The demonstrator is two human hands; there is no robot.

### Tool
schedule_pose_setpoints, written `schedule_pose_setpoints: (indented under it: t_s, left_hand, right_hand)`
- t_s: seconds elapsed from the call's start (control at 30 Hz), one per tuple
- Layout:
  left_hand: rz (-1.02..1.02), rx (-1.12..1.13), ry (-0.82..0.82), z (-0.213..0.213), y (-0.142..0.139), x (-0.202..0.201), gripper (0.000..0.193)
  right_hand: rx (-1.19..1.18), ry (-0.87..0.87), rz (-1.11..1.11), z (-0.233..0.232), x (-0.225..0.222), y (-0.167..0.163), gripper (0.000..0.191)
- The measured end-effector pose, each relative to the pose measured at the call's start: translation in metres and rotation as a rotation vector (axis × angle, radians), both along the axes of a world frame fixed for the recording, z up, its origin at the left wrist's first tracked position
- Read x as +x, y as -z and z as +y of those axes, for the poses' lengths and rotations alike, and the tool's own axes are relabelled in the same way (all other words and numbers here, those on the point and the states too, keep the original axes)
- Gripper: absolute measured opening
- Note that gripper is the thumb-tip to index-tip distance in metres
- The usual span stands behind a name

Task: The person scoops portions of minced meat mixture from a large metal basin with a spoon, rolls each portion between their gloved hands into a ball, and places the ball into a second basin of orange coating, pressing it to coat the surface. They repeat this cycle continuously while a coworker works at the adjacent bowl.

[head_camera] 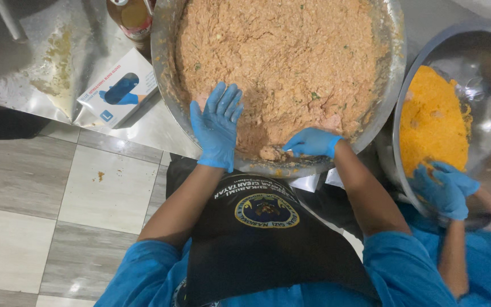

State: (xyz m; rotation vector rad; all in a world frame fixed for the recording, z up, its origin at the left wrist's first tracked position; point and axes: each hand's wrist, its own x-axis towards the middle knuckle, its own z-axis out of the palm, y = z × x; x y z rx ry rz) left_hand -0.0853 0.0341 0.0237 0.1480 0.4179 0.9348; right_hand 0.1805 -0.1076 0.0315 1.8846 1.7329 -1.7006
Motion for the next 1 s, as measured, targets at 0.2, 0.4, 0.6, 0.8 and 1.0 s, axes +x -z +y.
schedule_pose_setpoints:
  t_s: [0.2,0.4,0.6,0.8,1.0]
  left_hand:
    - [0.106,-0.022,0.079,0.004,0.004,0.002,0.084]
    - [0.162,-0.176,0.31,-0.008,0.017,0.023,0.075]
    - [-0.079,-0.407,0.428,-0.017,0.015,0.032,0.07]
    - [-0.293,-0.343,0.409,-0.015,0.01,0.025,0.07]
    - [-0.333,-0.228,0.32,-0.018,0.007,0.03,0.069]
  right_hand:
    - [0.079,0.25,0.183,-0.007,0.012,-0.011,0.033]
    - [0.587,0.512,0.074,-0.018,-0.028,-0.04,0.031]
    - [0.93,0.257,-0.308,-0.022,-0.082,-0.087,0.043]
    - [1.012,0.471,-0.169,-0.028,-0.089,-0.116,0.038]
    - [0.868,0.637,-0.22,-0.039,-0.104,-0.121,0.038]
